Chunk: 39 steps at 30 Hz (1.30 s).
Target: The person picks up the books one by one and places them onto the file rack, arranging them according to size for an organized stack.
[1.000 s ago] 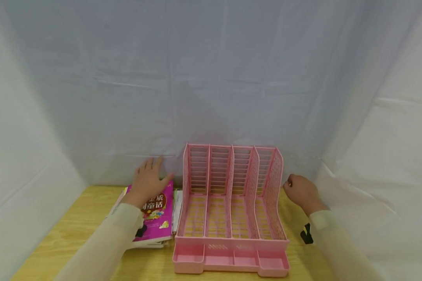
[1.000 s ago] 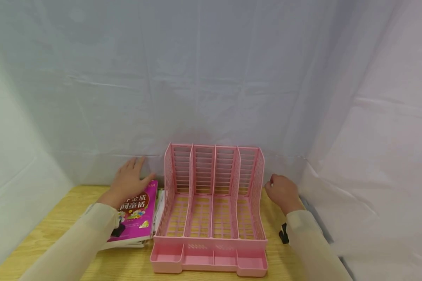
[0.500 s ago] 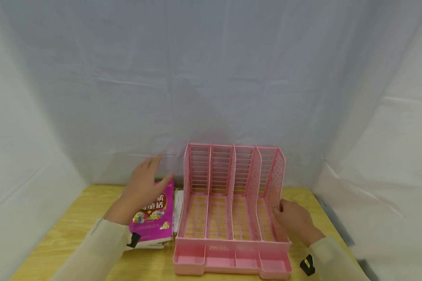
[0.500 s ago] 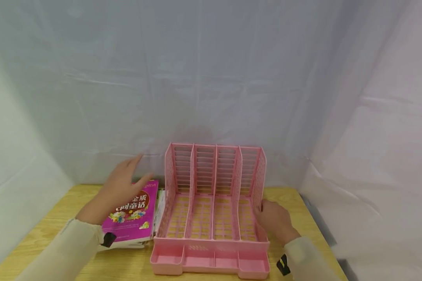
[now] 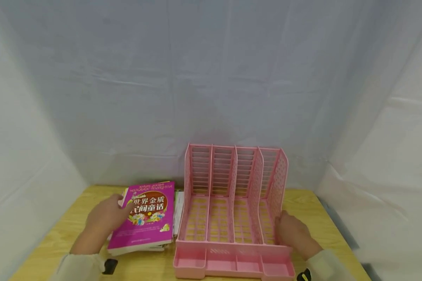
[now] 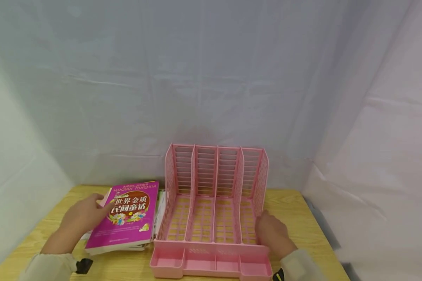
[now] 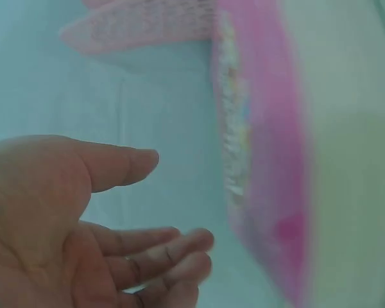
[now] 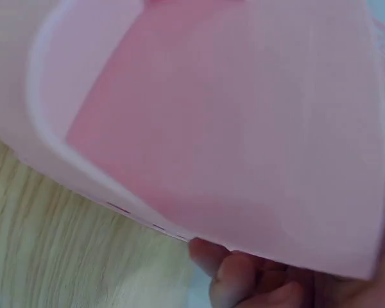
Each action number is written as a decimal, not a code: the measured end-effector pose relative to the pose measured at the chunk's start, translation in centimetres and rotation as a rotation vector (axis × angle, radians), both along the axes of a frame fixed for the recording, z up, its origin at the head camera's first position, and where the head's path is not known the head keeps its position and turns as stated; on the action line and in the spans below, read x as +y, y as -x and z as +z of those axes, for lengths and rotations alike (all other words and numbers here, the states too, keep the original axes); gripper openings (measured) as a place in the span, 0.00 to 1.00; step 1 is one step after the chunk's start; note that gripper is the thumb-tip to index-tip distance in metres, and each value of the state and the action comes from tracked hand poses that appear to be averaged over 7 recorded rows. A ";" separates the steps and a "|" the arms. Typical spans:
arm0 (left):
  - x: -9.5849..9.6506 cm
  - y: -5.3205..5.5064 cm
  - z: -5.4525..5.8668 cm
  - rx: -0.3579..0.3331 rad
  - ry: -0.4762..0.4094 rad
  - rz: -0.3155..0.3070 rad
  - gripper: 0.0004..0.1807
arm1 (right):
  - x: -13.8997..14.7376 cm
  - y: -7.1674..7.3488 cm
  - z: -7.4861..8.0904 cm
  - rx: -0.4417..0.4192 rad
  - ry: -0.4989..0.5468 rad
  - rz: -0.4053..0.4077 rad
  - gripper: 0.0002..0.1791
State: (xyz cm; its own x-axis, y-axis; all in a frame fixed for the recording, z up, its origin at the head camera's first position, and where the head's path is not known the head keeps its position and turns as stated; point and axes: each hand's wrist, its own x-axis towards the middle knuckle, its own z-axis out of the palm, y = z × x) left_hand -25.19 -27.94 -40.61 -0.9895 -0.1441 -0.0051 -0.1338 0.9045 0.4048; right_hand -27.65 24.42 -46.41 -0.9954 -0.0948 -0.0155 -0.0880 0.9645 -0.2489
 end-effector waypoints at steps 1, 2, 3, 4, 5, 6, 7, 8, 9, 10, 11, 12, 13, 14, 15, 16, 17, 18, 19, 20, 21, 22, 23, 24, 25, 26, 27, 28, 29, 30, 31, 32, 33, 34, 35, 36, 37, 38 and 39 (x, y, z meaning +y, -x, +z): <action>-0.4 0.0 -0.6 -0.033 0.005 0.017 0.45 | -0.1 0.0 -0.1 -0.006 -0.009 -0.011 0.14; -0.7 0.0 -1.3 -0.058 0.003 0.035 0.48 | -0.2 -0.1 -0.3 -0.010 -0.016 -0.021 0.14; -0.9 0.0 -1.9 -0.069 0.006 0.050 0.50 | -0.2 -0.1 -0.4 -0.016 0.006 -0.057 0.15; -1.0 -0.1 -2.4 -0.075 0.004 0.063 0.51 | -0.2 -0.1 -0.4 -0.018 0.010 -0.072 0.15; -1.0 -0.1 -2.9 -0.084 0.001 0.076 0.53 | -0.2 -0.2 -0.5 -0.018 0.012 -0.079 0.15; -1.0 -0.2 -3.3 -0.088 -0.001 0.080 0.55 | -0.1 -0.2 -0.6 -0.020 0.017 -0.080 0.15; -0.9 -0.2 -3.8 -0.088 -0.004 0.082 0.57 | 0.0 -0.2 -0.6 -0.018 0.022 -0.080 0.15; -0.9 -0.3 -4.2 -0.089 -0.011 0.084 0.58 | 0.1 -0.2 -0.7 -0.014 0.032 -0.084 0.15; -0.8 -0.3 -4.6 -0.090 -0.014 0.082 0.59 | 0.3 -0.2 -0.7 -0.008 0.035 -0.083 0.15; -0.7 -0.3 -5.0 -0.097 -0.026 0.079 0.60 | 0.4 -0.1 -0.7 -0.004 0.043 -0.086 0.16; -0.6 -0.4 -5.4 -0.105 -0.039 0.079 0.61 | 0.6 0.0 -0.7 0.001 0.049 -0.085 0.16; -0.4 -0.4 -5.7 -0.104 -0.055 0.083 0.61 | 0.8 0.0 -0.8 0.011 0.053 -0.080 0.16; -0.3 -0.4 -6.0 -0.100 -0.069 0.089 0.61 | 1.0 0.1 -0.8 0.025 0.059 -0.077 0.16; -0.2 -0.5 -6.3 -0.094 -0.087 0.099 0.61 | 1.1 0.1 -0.7 0.038 0.070 -0.072 0.17; -0.1 -0.5 -6.5 -0.085 -0.101 0.112 0.61 | 1.3 0.1 -0.7 0.048 0.081 -0.064 0.17; 0.0 -0.6 -6.7 -0.073 -0.114 0.123 0.61 | 1.4 0.1 -0.6 0.057 0.093 -0.058 0.17; 0.1 -0.6 -6.9 -0.058 -0.124 0.134 0.61 | 1.6 0.1 -0.6 0.066 0.101 -0.053 0.16; 0.2 -0.6 -7.0 -0.041 -0.134 0.143 0.61 | 1.7 0.1 -0.5 0.072 0.111 -0.049 0.16; 0.3 -0.7 -7.1 -0.028 -0.142 0.149 0.60 | 1.7 0.1 -0.5 0.074 0.123 -0.048 0.16; 0.4 -0.7 -7.1 -0.020 -0.153 0.156 0.60 | 1.8 0.1 -0.4 0.071 0.135 -0.045 0.16; 0.4 -0.7 -7.2 -0.016 -0.160 0.164 0.60 | 1.8 0.1 -0.4 0.061 0.144 -0.047 0.17; 0.5 -0.8 -7.2 -0.017 -0.170 0.169 0.60 | 1.8 0.1 -0.4 0.050 0.154 -0.050 0.17; 0.4 -0.8 -7.2 -0.020 -0.179 0.172 0.60 | 1.8 0.1 -0.4 0.038 0.164 -0.054 0.17; 0.4 -0.8 -7.3 -0.022 -0.187 0.177 0.59 | 1.7 0.1 -0.4 0.027 0.172 -0.056 0.18; 0.4 -0.9 -7.3 -0.024 -0.193 0.180 0.59 | 1.7 0.1 -0.4 0.020 0.180 -0.058 0.18; 0.3 -0.9 -7.4 -0.025 -0.199 0.182 0.59 | 1.7 0.1 -0.4 0.011 0.187 -0.061 0.19; 0.3 -0.9 -7.4 -0.027 -0.203 0.182 0.59 | 1.7 0.0 -0.4 0.007 0.191 -0.064 0.19; 0.3 -0.9 -7.4 -0.027 -0.208 0.180 0.59 | 1.6 0.0 -0.4 0.008 0.195 -0.062 0.19; 0.2 -0.9 -7.5 -0.026 -0.210 0.177 0.58 | 1.6 0.0 -0.4 0.013 0.199 -0.060 0.19; 0.2 -0.9 -7.5 -0.026 -0.211 0.175 0.58 | 1.6 0.0 -0.4 0.020 0.205 -0.056 0.19; 0.1 -0.9 -7.6 -0.025 -0.210 0.172 0.58 | 1.5 0.0 -0.4 0.023 0.212 -0.052 0.19; 0.0 -0.9 -7.6 -0.024 -0.210 0.171 0.57 | 1.5 0.1 -0.5 0.025 0.220 -0.050 0.20; -0.1 -0.9 -7.5 -0.023 -0.209 0.169 0.57 | 1.5 0.1 -0.6 0.027 0.225 -0.048 0.20; -0.1 -0.9 -7.5 -0.021 -0.207 0.168 0.56 | 1.4 0.1 -0.6 0.021 0.230 -0.051 0.21; -0.2 -0.9 -7.4 -0.020 -0.207 0.167 0.56 | 1.3 0.1 -0.7 0.019 0.234 -0.053 0.21; -0.2 -0.8 -7.3 -0.019 -0.209 0.166 0.56 | 1.3 0.2 -0.8 0.014 0.237 -0.056 0.21; -0.3 -0.8 -7.2 -0.022 -0.212 0.166 0.56 | 1.2 0.3 -0.9 0.006 0.239 -0.062 0.22; -0.3 -0.7 -7.0 -0.023 -0.217 0.165 0.56 | 1.2 0.3 -1.0 0.002 0.241 -0.068 0.22; -0.3 -0.7 -6.9 -0.027 -0.220 0.162 0.56 | 1.2 0.4 -1.1 -0.003 0.240 -0.073 0.22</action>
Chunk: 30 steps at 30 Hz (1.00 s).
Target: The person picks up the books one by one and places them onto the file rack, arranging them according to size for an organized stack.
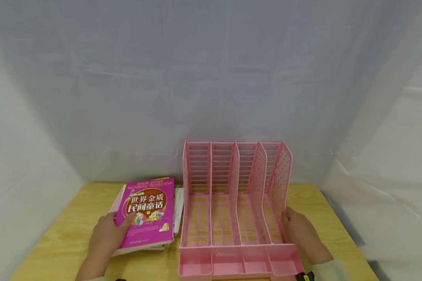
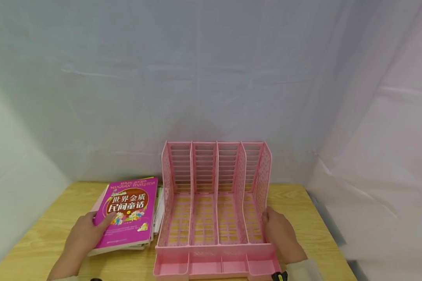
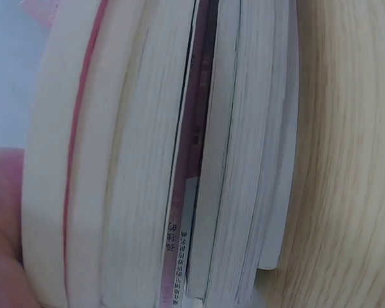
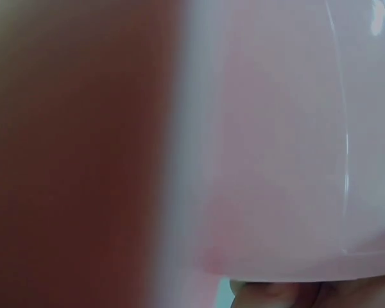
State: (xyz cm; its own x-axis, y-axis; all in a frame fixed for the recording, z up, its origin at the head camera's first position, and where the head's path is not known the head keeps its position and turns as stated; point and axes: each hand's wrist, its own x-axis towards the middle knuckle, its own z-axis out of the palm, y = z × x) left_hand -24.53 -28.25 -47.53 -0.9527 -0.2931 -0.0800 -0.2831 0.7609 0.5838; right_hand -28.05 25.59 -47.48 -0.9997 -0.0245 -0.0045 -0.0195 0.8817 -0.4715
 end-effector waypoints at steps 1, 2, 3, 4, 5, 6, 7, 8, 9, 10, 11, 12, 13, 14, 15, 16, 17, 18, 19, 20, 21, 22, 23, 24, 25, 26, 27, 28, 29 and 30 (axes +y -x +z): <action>0.0 0.1 0.0 -0.001 -0.004 -0.003 0.56 | 0.0 0.1 -0.1 -0.001 -0.002 -0.002 0.23; -0.1 0.1 0.0 -0.002 -0.009 -0.003 0.56 | 0.0 0.3 -0.2 0.003 -0.006 -0.002 0.23; -0.1 0.2 0.0 -0.002 -0.015 -0.002 0.56 | 0.0 0.4 -0.3 0.006 -0.007 -0.003 0.23; -0.2 0.2 -0.1 -0.001 -0.024 -0.002 0.56 | 0.0 0.5 -0.4 0.009 -0.009 -0.003 0.23; -0.2 0.3 -0.1 0.002 -0.032 -0.001 0.55 | 0.1 0.6 -0.5 0.014 -0.013 -0.002 0.23; -0.3 0.3 -0.2 0.003 -0.040 -0.002 0.55 | 0.1 0.7 -0.6 0.020 -0.018 -0.001 0.23; -0.3 0.3 -0.3 0.004 -0.049 -0.001 0.54 | 0.1 0.8 -0.6 0.021 -0.020 -0.002 0.23; -0.3 0.4 -0.4 0.006 -0.060 0.001 0.54 | 0.2 0.9 -0.7 0.024 -0.022 -0.003 0.23; -0.4 0.4 -0.5 0.008 -0.069 -0.002 0.54 | 0.2 1.0 -0.7 0.025 -0.022 -0.005 0.23; -0.4 0.5 -0.6 0.010 -0.077 -0.004 0.54 | 0.3 1.1 -0.8 0.024 -0.023 -0.006 0.23; -0.4 0.6 -0.8 0.013 -0.079 -0.004 0.54 | 0.3 1.2 -0.9 0.025 -0.022 -0.007 0.22; -0.4 0.7 -0.9 0.016 -0.082 -0.004 0.54 | 0.4 1.3 -0.9 0.023 -0.023 -0.009 0.22; -0.4 0.7 -1.0 0.019 -0.085 -0.004 0.54 | 0.4 1.4 -1.0 0.023 -0.023 -0.010 0.22; -0.3 0.8 -1.2 0.024 -0.086 -0.003 0.54 | 0.4 1.4 -1.1 0.025 -0.021 -0.008 0.22; -0.3 0.9 -1.4 0.027 -0.088 -0.001 0.54 | 0.5 1.6 -1.2 0.023 -0.021 -0.010 0.22; -0.3 0.9 -1.4 0.029 -0.087 0.002 0.54 | 0.5 1.6 -1.2 0.022 -0.020 -0.011 0.23; -0.3 1.0 -1.4 0.031 -0.087 0.003 0.53 | 0.5 1.6 -1.2 0.023 -0.021 -0.011 0.23; -0.3 1.0 -1.5 0.032 -0.088 0.003 0.53 | 0.4 1.5 -1.2 0.024 -0.024 -0.011 0.23; -0.4 1.0 -1.5 0.033 -0.088 0.001 0.53 | 0.4 1.5 -1.2 0.024 -0.025 -0.011 0.22; -0.4 0.9 -1.6 0.034 -0.088 -0.001 0.53 | 0.4 1.5 -1.2 0.021 -0.025 -0.011 0.23; -0.4 0.9 -1.6 0.034 -0.089 -0.004 0.54 | 0.4 1.5 -1.2 0.016 -0.025 -0.012 0.23; -0.5 0.9 -1.6 0.036 -0.090 -0.006 0.54 | 0.4 1.4 -1.2 0.015 -0.026 -0.013 0.22; -0.5 0.9 -1.6 0.034 -0.092 -0.005 0.54 | 0.4 1.4 -1.1 0.017 -0.027 -0.012 0.22; -0.5 0.8 -1.6 0.031 -0.095 -0.003 0.54 | 0.3 1.4 -1.1 0.018 -0.028 -0.011 0.22; -0.5 0.8 -1.7 0.028 -0.096 0.000 0.55 | 0.3 1.4 -1.1 0.018 -0.028 -0.012 0.21; -0.4 0.8 -1.7 0.024 -0.100 0.004 0.54 | 0.3 1.4 -1.0 0.018 -0.027 -0.012 0.21; -0.4 0.8 -1.6 0.019 -0.105 0.009 0.55 | 0.3 1.4 -1.0 0.021 -0.028 -0.013 0.21; -0.3 0.9 -1.6 0.014 -0.111 0.014 0.55 | 0.3 1.3 -0.9 0.025 -0.029 -0.013 0.21; -0.3 0.9 -1.5 0.010 -0.114 0.018 0.55 | 0.2 1.4 -0.9 0.024 -0.030 -0.015 0.21; -0.3 0.9 -1.5 0.009 -0.116 0.019 0.55 | 0.2 1.4 -0.8 0.014 -0.028 -0.020 0.21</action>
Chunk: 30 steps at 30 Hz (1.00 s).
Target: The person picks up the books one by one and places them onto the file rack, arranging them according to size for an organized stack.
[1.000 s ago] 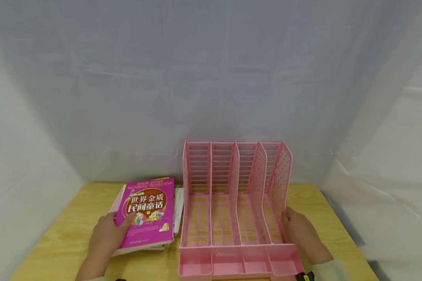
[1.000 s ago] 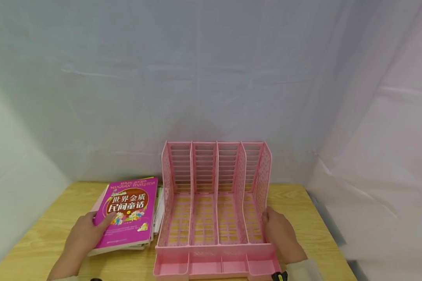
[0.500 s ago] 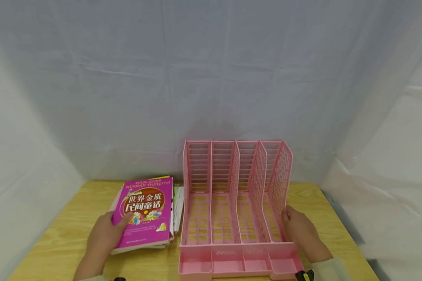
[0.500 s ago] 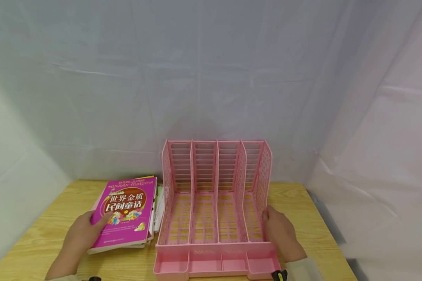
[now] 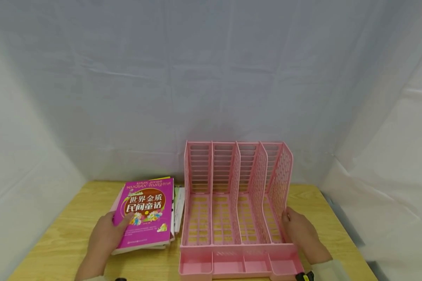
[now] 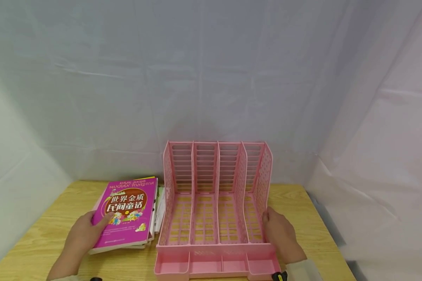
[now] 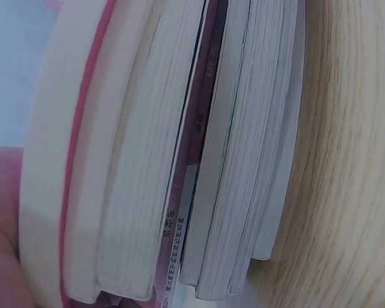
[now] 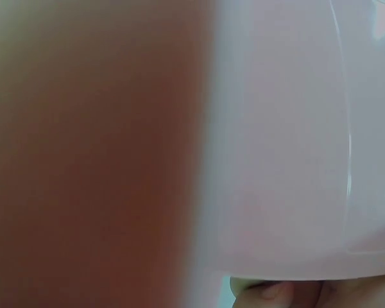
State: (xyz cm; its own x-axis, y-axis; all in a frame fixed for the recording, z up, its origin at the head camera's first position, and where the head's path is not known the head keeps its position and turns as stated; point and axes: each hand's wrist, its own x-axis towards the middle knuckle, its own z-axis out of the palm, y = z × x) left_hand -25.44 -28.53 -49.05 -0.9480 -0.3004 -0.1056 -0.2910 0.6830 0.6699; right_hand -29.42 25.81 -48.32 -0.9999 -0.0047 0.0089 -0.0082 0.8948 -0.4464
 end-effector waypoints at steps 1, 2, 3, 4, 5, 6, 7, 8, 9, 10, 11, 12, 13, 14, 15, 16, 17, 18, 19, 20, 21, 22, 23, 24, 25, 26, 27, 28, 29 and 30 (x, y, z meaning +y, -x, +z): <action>0.0 0.0 -0.1 -0.001 -0.001 0.001 0.55 | 0.0 0.0 0.0 -0.012 0.001 -0.006 0.21; -0.1 -0.1 -0.1 -0.003 -0.003 0.002 0.55 | -0.1 -0.1 -0.1 -0.025 0.003 -0.014 0.22; -0.1 -0.2 -0.2 -0.003 -0.003 0.002 0.55 | -0.1 -0.2 -0.1 -0.037 0.004 -0.021 0.22; -0.2 -0.3 -0.3 -0.002 -0.001 0.002 0.55 | -0.1 -0.2 -0.2 -0.046 0.002 -0.028 0.23; -0.2 -0.4 -0.3 -0.002 0.000 0.002 0.55 | -0.1 -0.3 -0.2 -0.059 0.003 -0.037 0.24; -0.3 -0.5 -0.4 -0.001 0.002 0.002 0.55 | -0.2 -0.3 -0.3 -0.067 0.002 -0.044 0.25; -0.3 -0.6 -0.5 0.001 0.003 0.003 0.55 | -0.2 -0.3 -0.3 -0.073 0.001 -0.050 0.26; -0.4 -0.7 -0.5 0.002 0.006 0.004 0.55 | -0.2 -0.4 -0.3 -0.073 0.000 -0.052 0.27; -0.4 -0.8 -0.5 0.005 0.007 0.005 0.55 | -0.3 -0.4 -0.3 -0.071 -0.004 -0.054 0.29; -0.4 -0.9 -0.6 0.006 0.009 0.008 0.55 | -0.4 -0.4 -0.3 -0.070 -0.008 -0.057 0.29; -0.5 -1.0 -0.6 0.006 0.007 0.008 0.55 | -0.4 -0.4 -0.3 -0.072 -0.011 -0.059 0.30; -0.5 -1.2 -0.6 0.004 0.007 0.011 0.55 | -0.5 -0.4 -0.3 -0.071 -0.018 -0.061 0.30; -0.5 -1.3 -0.6 0.000 0.004 0.014 0.55 | -0.6 -0.4 -0.2 -0.073 -0.023 -0.063 0.30; -0.5 -1.3 -0.6 -0.004 -0.001 0.017 0.55 | -0.6 -0.4 -0.2 -0.071 -0.028 -0.062 0.30; -0.5 -1.4 -0.5 -0.008 -0.005 0.019 0.56 | -0.7 -0.5 -0.2 -0.071 -0.033 -0.063 0.30; -0.5 -1.4 -0.5 -0.011 -0.008 0.021 0.56 | -0.8 -0.5 -0.2 -0.074 -0.035 -0.064 0.29; -0.6 -1.4 -0.5 -0.014 -0.012 0.021 0.56 | -0.8 -0.5 -0.2 -0.073 -0.037 -0.062 0.28; -0.6 -1.4 -0.5 -0.015 -0.014 0.022 0.56 | -0.9 -0.6 -0.2 -0.077 -0.032 -0.059 0.27; -0.6 -1.4 -0.5 -0.013 -0.012 0.021 0.56 | -0.9 -0.6 -0.2 -0.078 -0.029 -0.053 0.27; -0.6 -1.4 -0.6 -0.010 -0.009 0.020 0.56 | -1.0 -0.6 -0.2 -0.077 -0.025 -0.046 0.26; -0.7 -1.3 -0.6 -0.005 -0.004 0.019 0.56 | -1.0 -0.6 -0.2 -0.071 -0.025 -0.038 0.25; -0.7 -1.2 -0.6 0.004 0.000 0.016 0.55 | -1.0 -0.6 -0.2 -0.068 -0.029 -0.030 0.25; -0.6 -1.1 -0.6 0.014 0.000 0.014 0.54 | -0.9 -0.6 -0.1 -0.061 -0.031 -0.025 0.25; -0.5 -1.0 -0.5 0.025 0.001 0.010 0.54 | -0.9 -0.6 0.0 -0.058 -0.033 -0.023 0.25; -0.4 -0.8 -0.5 0.037 0.001 0.006 0.53 | -0.8 -0.6 0.1 -0.048 -0.042 -0.022 0.25; -0.3 -0.7 -0.5 0.050 -0.001 0.003 0.52 | -0.7 -0.6 0.2 -0.040 -0.045 -0.023 0.25; -0.1 -0.6 -0.5 0.061 -0.004 0.000 0.52 | -0.6 -0.6 0.3 -0.035 -0.049 -0.024 0.25; 0.0 -0.5 -0.5 0.069 -0.008 -0.003 0.51 | -0.4 -0.6 0.4 -0.036 -0.050 -0.026 0.25; 0.2 -0.4 -0.5 0.072 -0.012 -0.005 0.52 | -0.3 -0.6 0.5 -0.033 -0.046 -0.028 0.25; 0.4 -0.3 -0.6 0.073 -0.013 -0.005 0.51 | -0.2 -0.6 0.5 -0.036 -0.043 -0.026 0.25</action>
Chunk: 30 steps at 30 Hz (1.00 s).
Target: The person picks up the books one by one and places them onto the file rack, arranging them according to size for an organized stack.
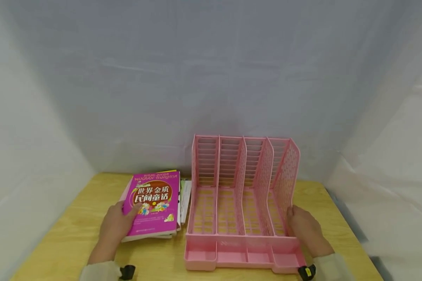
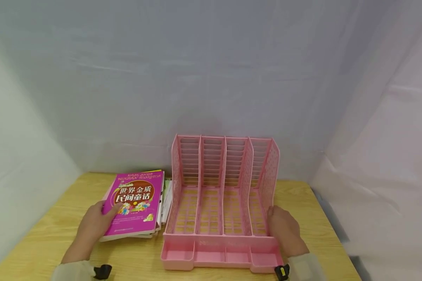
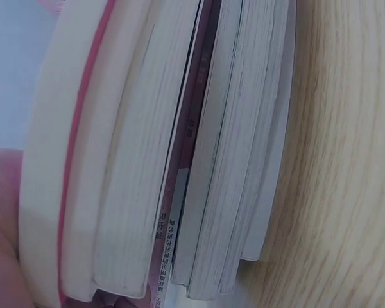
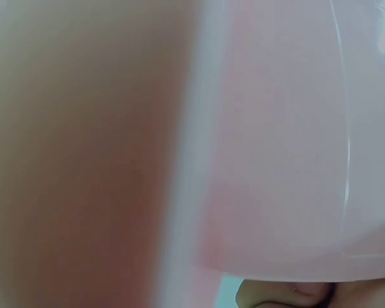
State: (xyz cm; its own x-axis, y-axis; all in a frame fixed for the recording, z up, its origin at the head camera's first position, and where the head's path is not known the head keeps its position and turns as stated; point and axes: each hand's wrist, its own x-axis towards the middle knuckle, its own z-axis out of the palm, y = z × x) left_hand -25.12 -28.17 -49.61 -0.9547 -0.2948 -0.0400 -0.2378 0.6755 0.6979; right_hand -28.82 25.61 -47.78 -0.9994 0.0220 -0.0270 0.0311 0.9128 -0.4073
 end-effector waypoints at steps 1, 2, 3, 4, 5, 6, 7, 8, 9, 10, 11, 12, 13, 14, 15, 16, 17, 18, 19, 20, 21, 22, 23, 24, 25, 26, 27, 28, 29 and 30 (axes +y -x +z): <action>0.1 0.0 -0.1 -0.002 0.004 0.001 0.51 | 0.1 0.0 0.0 0.001 0.004 0.004 0.25; 0.3 0.1 -0.2 -0.006 0.006 0.003 0.51 | 0.2 0.0 -0.1 0.000 0.007 0.009 0.25; 0.4 0.1 -0.2 -0.009 0.012 0.004 0.51 | 0.3 0.1 -0.1 -0.001 0.011 0.013 0.24; 0.5 0.2 -0.2 -0.011 0.015 0.005 0.51 | 0.4 0.2 -0.1 0.002 0.016 0.015 0.24; 0.6 0.3 -0.2 -0.005 0.022 0.005 0.51 | 0.4 0.3 -0.1 0.008 0.017 0.015 0.24; 0.6 0.4 -0.2 0.007 0.029 0.008 0.50 | 0.4 0.5 -0.1 0.012 0.021 0.017 0.24; 0.7 0.5 -0.1 0.025 0.043 0.011 0.50 | 0.4 0.7 -0.1 0.024 0.020 0.019 0.24; 0.7 0.7 0.0 0.049 0.058 0.014 0.49 | 0.4 0.9 0.0 0.026 0.021 0.015 0.24; 0.7 0.8 0.1 0.076 0.078 0.019 0.48 | 0.4 1.1 0.1 0.024 0.026 0.012 0.24; 0.8 0.9 0.2 0.101 0.098 0.023 0.47 | 0.3 1.3 0.1 0.018 0.031 0.010 0.24; 0.8 1.0 0.2 0.131 0.120 0.031 0.45 | 0.3 1.4 0.2 0.012 0.030 0.010 0.25; 0.8 1.1 0.4 0.152 0.133 0.039 0.44 | 0.2 1.5 0.2 0.003 0.034 0.009 0.25; 0.7 1.1 0.5 0.173 0.140 0.049 0.42 | 0.2 1.6 0.2 -0.005 0.034 0.007 0.25; 0.7 1.1 0.7 0.187 0.133 0.056 0.41 | 0.1 1.7 0.2 -0.014 0.035 0.007 0.25; 0.7 1.1 1.0 0.192 0.119 0.060 0.41 | 0.0 1.7 0.2 -0.020 0.036 0.008 0.25; 0.7 1.0 1.3 0.194 0.103 0.066 0.41 | -0.1 1.8 0.1 -0.021 0.035 0.009 0.26; 0.6 0.9 1.7 0.201 0.083 0.073 0.41 | -0.2 1.9 0.1 -0.016 0.032 0.009 0.25; 0.7 0.8 2.2 0.202 0.058 0.080 0.41 | -0.3 1.9 0.0 -0.012 0.030 0.008 0.25; 0.7 0.6 2.8 0.208 0.040 0.086 0.40 | -0.4 2.0 0.0 -0.008 0.029 0.008 0.25; 0.8 0.4 3.3 0.214 0.028 0.095 0.40 | -0.4 2.0 -0.1 -0.007 0.028 0.008 0.25; 1.0 0.1 3.8 0.226 0.016 0.110 0.38 | -0.5 2.0 -0.1 -0.007 0.027 0.009 0.25; 1.2 -0.2 4.2 0.249 0.003 0.130 0.37 | -0.5 2.0 -0.2 -0.007 0.027 0.009 0.25; 1.5 -0.5 4.7 0.279 -0.021 0.148 0.35 | -0.5 2.0 -0.2 -0.009 0.024 0.011 0.25; 1.8 -0.8 5.1 0.314 -0.055 0.169 0.34 | -0.5 1.9 -0.2 -0.014 0.024 0.011 0.26; 2.2 -1.1 5.4 0.370 -0.081 0.192 0.33 | -0.5 1.9 -0.2 -0.018 0.027 0.012 0.26; 2.7 -1.2 5.7 0.434 -0.120 0.207 0.32 | -0.4 1.9 -0.1 -0.021 0.028 0.012 0.26; 3.2 -1.3 5.8 0.508 -0.160 0.219 0.31 | -0.3 1.9 -0.1 -0.026 0.031 0.010 0.26; 3.6 -1.3 5.9 0.588 -0.197 0.222 0.29 | -0.2 1.8 -0.1 -0.029 0.030 0.008 0.26; 4.1 -1.2 5.9 0.662 -0.232 0.219 0.27 | -0.1 1.8 0.0 -0.029 0.032 0.007 0.27; 4.5 -1.1 5.9 0.726 -0.251 0.208 0.26 | 0.0 1.8 0.0 -0.029 0.033 0.005 0.27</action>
